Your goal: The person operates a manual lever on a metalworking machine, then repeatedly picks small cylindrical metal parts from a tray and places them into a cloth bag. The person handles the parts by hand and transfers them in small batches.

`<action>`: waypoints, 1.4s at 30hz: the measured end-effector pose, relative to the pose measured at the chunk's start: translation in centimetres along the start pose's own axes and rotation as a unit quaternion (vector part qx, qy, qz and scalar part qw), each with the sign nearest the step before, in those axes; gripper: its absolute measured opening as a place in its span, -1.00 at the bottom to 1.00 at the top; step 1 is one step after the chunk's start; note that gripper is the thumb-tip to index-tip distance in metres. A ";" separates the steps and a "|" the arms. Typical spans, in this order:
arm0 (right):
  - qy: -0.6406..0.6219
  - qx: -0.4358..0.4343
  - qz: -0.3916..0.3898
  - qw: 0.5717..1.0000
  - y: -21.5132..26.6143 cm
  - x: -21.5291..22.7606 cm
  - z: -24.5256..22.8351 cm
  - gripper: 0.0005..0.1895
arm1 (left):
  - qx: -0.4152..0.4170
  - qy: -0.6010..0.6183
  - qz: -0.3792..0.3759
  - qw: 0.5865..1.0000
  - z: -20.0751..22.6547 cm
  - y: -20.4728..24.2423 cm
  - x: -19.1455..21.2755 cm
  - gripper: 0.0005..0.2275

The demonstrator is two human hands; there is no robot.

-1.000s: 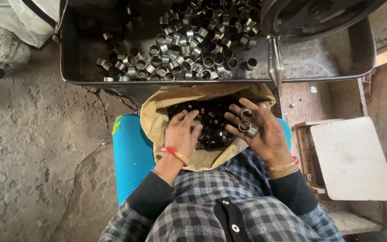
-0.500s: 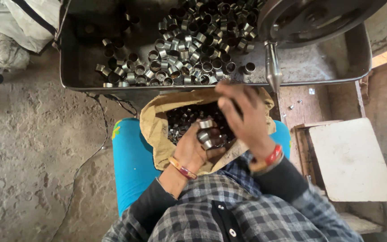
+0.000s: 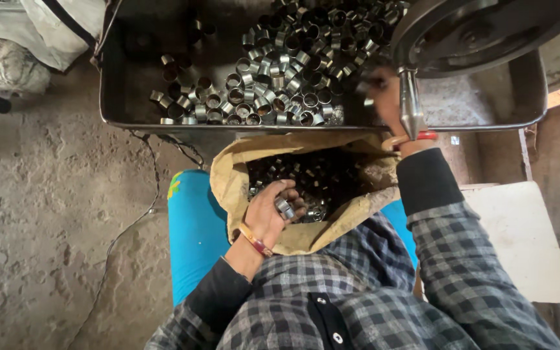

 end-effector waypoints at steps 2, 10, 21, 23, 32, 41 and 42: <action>-0.321 -0.144 0.005 0.936 1.5 2.7 -1.0 -0.70 | 0.015 -0.002 0.005 1.000 -0.1 0.3 -0.4 -0.75; -0.227 0.052 -0.206 0.950 12.5 6.6 -13.7 -0.85 | 0.121 0.010 -0.063 0.991 -0.5 2.5 -5.3 -0.55; -0.378 -0.071 -0.202 0.901 15.2 6.0 -12.0 -0.74 | 0.098 0.046 -0.089 0.990 -0.8 2.8 -5.1 -0.67; -0.412 -0.076 -0.160 0.894 14.7 6.7 -11.3 -0.76 | 0.084 0.027 -0.107 0.990 -0.5 2.9 -4.9 -0.72; -0.390 -0.105 -0.010 0.915 11.6 10.1 -9.8 -0.73 | -0.309 -0.581 -0.004 0.753 2.7 4.0 -5.0 -0.69; 0.074 0.199 -0.016 0.977 3.2 4.5 -12.6 0.12 | -0.518 -0.632 0.028 0.575 11.7 8.4 -11.0 -0.64; 0.116 0.133 -0.072 0.982 1.9 2.8 -12.9 0.19 | -0.564 -0.647 0.027 0.512 13.7 7.7 -12.1 -0.65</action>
Point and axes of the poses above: each hand's wrist, its own y-axis away from the middle knuckle, its own x-axis out of the back of the hand, z = x × y, the point moved 5 cm from there along -y, towards the middle knuckle
